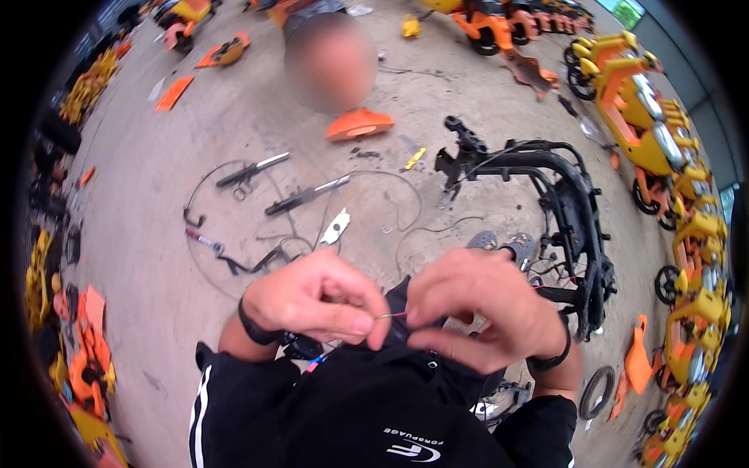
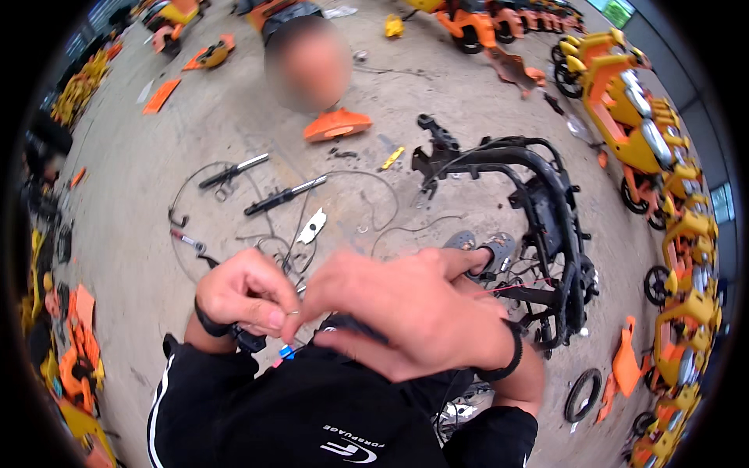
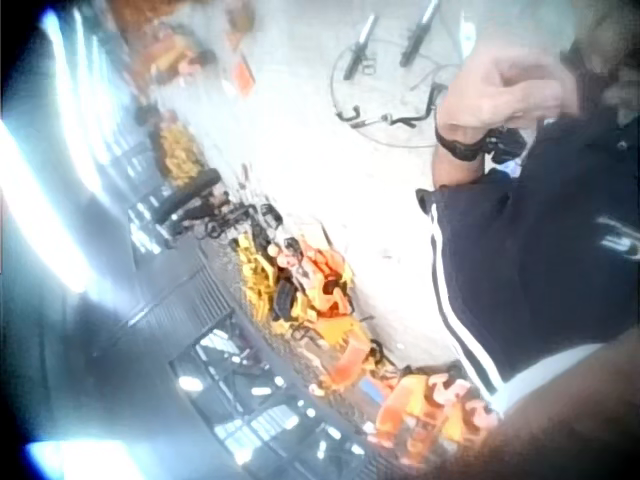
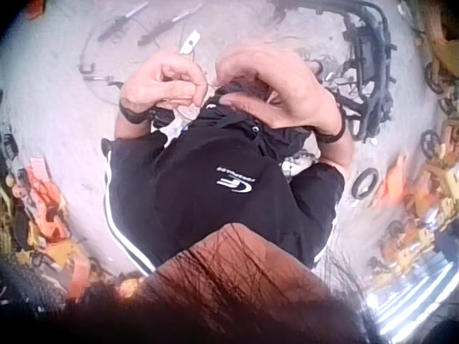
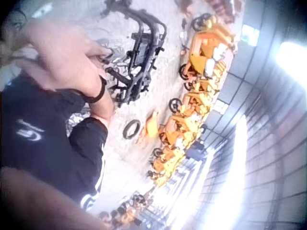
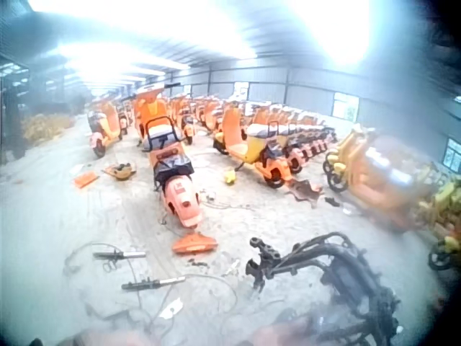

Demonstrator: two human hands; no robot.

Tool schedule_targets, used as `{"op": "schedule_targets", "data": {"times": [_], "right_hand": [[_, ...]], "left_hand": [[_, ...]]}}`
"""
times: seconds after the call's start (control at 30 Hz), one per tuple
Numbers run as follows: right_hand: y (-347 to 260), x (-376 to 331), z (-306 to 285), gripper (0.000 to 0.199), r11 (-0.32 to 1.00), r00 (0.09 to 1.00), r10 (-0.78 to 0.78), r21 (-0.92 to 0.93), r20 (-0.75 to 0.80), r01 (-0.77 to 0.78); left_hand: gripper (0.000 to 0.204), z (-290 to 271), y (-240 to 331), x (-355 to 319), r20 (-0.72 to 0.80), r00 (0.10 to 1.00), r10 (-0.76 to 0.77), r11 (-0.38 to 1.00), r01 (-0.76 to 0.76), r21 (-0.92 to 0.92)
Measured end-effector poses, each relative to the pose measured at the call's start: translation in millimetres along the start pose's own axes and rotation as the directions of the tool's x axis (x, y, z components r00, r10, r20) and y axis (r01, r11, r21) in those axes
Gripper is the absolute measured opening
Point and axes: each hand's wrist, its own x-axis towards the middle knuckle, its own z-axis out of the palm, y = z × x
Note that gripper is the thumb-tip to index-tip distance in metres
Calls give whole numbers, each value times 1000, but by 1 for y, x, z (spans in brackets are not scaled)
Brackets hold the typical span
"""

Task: The person manipulates wires and small electronic connectors by hand, stripping wire ends and attaching them to a small metal component while sitting on the floor of a scooter assembly plant.

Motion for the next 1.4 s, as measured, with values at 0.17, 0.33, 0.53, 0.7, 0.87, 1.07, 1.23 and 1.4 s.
{"op": "schedule_targets", "data": {"times": [0.17, 0.33, 0.53, 0.7, 0.87, 1.07, 1.23, 1.4], "right_hand": [[-3, -100, 4, 16, 876, 919, 295, 310, 263, -370], [-17, -327, 57, 20, 246, 392, 906, 557, 158, -793], [-66, -557, 373, 36, -570, -218, 819, 799, 531, -192], [-32, -516, 451, 33, -592, -539, 617, 790, 573, 162], [2, -504, 439, 30, -452, -638, 625, 875, 449, 173], [23, -504, 423, 27, -384, -665, 646, 913, 374, 140], [29, -505, 420, 24, -355, -695, 634, 926, 339, 128], [34, -506, 419, 21, -317, -730, 614, 941, 300, 119]], "left_hand": [[23, -15, -15, -5, -90, 974, 207, 970, -192, 149], [33, -47, -33, 8, -70, 965, 253, 967, -250, 45], [1, -55, -26, 12, -112, 943, 315, 949, -313, 31], [21, -46, -14, 30, -83, 916, 392, 915, -379, 139], [28, -33, 2, 47, 2, 944, 329, 935, -326, 139], [29, -21, 1, 56, -39, 940, 340, 937, -335, 101], [25, -26, -3, 54, -20, 926, 378, 925, -377, 53], [22, -28, -5, 58, 3, 921, 390, 919, -389, 54]]}}
